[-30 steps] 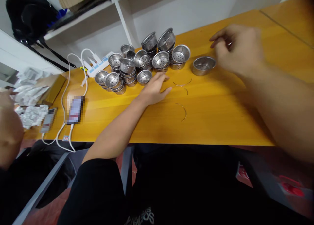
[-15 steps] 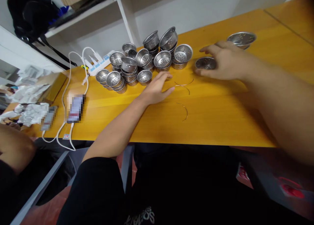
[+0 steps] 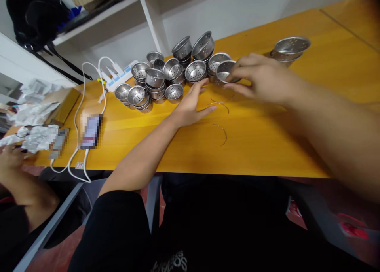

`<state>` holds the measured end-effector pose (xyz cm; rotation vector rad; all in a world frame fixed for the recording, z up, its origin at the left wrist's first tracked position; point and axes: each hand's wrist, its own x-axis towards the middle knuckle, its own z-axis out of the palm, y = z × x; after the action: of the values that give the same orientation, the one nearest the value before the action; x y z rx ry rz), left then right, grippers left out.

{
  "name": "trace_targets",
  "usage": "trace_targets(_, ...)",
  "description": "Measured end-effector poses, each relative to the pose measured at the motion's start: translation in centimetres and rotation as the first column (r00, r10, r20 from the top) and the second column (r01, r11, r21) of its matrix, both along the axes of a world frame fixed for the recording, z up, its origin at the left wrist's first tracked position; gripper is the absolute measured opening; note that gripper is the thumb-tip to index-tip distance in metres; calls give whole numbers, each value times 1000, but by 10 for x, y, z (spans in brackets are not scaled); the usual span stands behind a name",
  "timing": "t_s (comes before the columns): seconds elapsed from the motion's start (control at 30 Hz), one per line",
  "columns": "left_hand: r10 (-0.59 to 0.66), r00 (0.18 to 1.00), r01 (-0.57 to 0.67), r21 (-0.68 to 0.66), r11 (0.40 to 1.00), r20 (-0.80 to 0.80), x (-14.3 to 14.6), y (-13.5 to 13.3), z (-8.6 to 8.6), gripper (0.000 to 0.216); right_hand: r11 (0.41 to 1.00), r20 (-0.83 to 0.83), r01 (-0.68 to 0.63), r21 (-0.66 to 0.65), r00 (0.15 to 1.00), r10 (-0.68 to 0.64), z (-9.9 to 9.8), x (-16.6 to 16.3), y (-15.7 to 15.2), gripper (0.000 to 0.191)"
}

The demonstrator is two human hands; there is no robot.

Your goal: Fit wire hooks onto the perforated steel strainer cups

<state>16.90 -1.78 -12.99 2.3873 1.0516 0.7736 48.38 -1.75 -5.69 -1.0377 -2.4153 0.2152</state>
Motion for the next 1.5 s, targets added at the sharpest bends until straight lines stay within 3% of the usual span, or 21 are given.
trace_targets(0.1,18,1000,-18,17,1000,-18,4,-3,5,96,992,-34,-123,11,992,124,3,-17,-11,42)
trace_targets(0.27,112,994,-113,61,992,18,4,0,6,95,977,-82,-195,-84,979,188,-1,-27,-20,37)
trace_targets(0.4,193,981,-194,62,979,28,1,8,1,97,995,-110,-28,-100,994,17,2,-16,-19,36)
trace_targets(0.47,222,974,-224,74,972,38,-1,11,0,101,984,-35,27,-174,999,-34,2,-8,-13,31)
trace_targets(0.57,226,973,-229,120,966,37,-3,14,0,101,951,93,12,-309,996,18,-4,-4,-2,32)
trace_targets(0.7,178,984,-174,142,975,-19,-3,13,1,98,942,209,3,-336,975,71,-14,-13,10,20)
trace_targets(0.9,160,987,-161,101,982,20,2,9,-4,93,894,439,182,-410,898,19,-5,-7,9,7)
trace_targets(1.03,138,990,-140,106,984,18,-1,4,0,94,848,468,232,-476,883,22,-2,2,8,25)
trace_targets(1.3,179,983,-173,133,976,-33,-8,3,3,98,904,617,209,-373,784,73,8,-16,-3,33)
trace_targets(1.5,188,982,-182,168,969,-21,-11,2,5,94,909,594,214,-359,803,45,8,-17,-6,32)
